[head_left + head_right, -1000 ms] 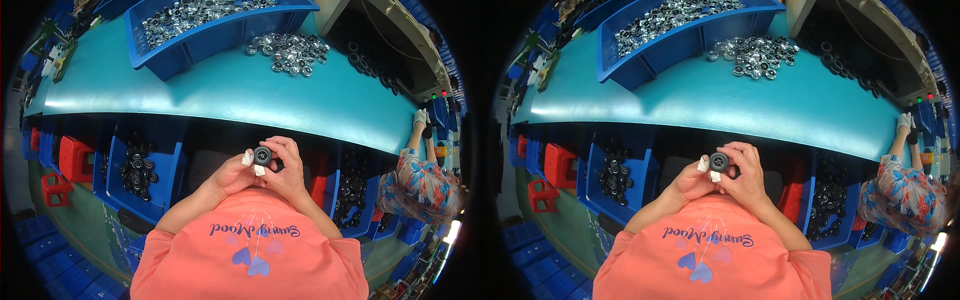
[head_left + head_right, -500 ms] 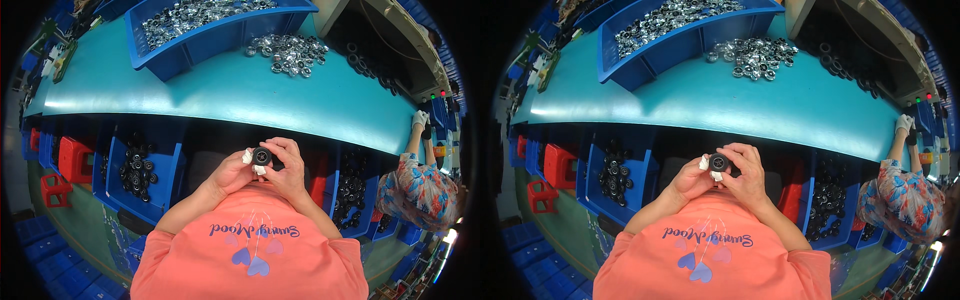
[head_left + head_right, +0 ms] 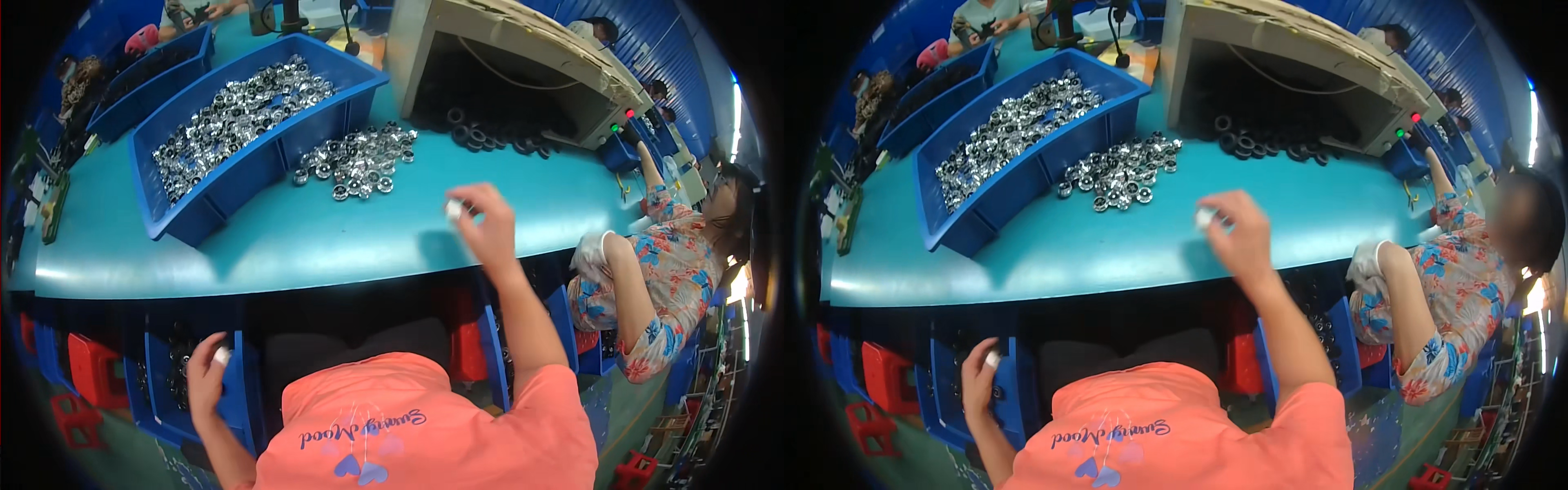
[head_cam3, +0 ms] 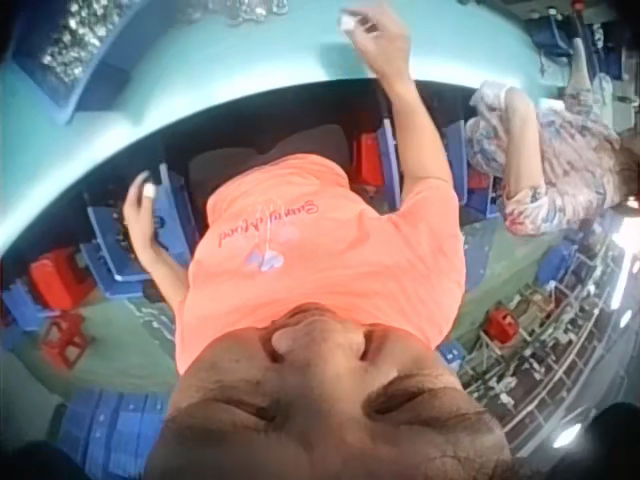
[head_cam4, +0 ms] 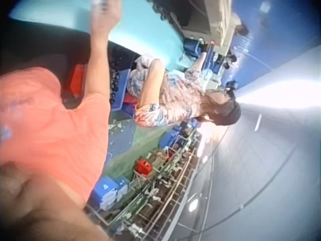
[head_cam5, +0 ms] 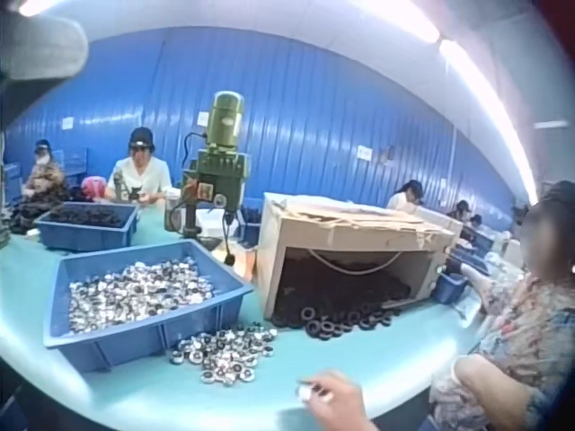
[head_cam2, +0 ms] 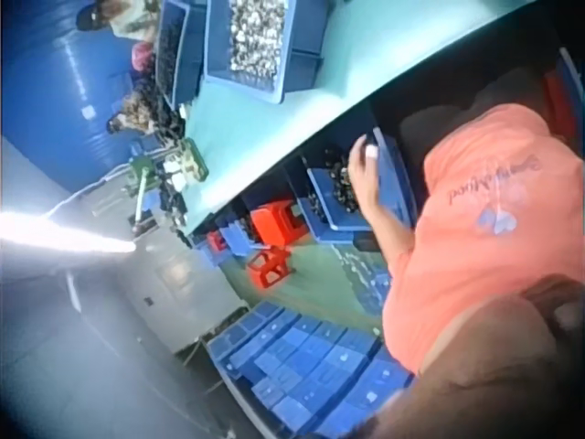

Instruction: Assembling small mechanical components at a factory workbench.

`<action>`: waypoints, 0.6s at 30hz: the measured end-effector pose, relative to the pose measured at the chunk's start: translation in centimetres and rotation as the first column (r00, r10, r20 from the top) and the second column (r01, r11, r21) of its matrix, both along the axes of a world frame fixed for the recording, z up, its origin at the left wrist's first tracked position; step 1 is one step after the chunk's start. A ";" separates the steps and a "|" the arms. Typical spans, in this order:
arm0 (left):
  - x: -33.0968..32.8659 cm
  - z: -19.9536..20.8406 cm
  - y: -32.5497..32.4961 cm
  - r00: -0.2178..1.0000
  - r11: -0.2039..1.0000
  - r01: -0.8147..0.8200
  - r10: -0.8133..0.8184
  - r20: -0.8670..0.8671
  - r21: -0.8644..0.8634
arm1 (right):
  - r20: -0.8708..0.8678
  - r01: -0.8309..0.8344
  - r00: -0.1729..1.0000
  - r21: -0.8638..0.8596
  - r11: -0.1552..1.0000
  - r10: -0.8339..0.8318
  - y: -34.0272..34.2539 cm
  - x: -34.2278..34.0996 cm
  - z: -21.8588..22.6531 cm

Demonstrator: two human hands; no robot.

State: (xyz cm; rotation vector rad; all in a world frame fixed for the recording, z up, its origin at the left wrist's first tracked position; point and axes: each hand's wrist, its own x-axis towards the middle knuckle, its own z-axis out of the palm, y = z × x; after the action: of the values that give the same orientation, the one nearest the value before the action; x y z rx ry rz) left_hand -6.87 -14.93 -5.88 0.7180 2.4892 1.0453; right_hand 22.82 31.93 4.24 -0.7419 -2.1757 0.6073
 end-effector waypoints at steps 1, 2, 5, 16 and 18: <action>-1.2 -0.4 -2.6 0.982 0.987 -0.054 0.026 -0.185 -0.153 | 0.016 0.085 0.996 0.010 0.996 -0.085 3.3 0.4 0.0; -2.1 -0.8 -4.7 0.965 0.972 -0.114 0.060 -0.255 -0.203 | 0.032 0.152 0.988 0.024 0.988 -0.152 6.6 0.5 -0.9; -2.7 -1.7 -7.1 0.959 0.973 -0.218 0.198 -0.201 -0.080 | 0.114 0.282 0.947 0.146 0.948 -0.299 14.5 -0.3 -3.8; 8.1 5.6 10.8 0.901 0.867 0.270 -0.381 0.207 0.419 | 0.198 0.297 0.908 0.315 0.901 -0.368 17.0 -3.0 -5.2; 9.2 6.2 12.7 0.854 0.812 0.377 -0.491 0.173 0.447 | 0.165 0.251 0.940 0.257 0.933 -0.299 16.0 -2.2 -4.8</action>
State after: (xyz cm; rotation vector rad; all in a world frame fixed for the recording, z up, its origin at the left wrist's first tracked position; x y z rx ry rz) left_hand 2.33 -2.20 0.27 1.1129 1.7563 1.3675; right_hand 20.63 47.93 -0.57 -0.9937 -2.2192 0.1317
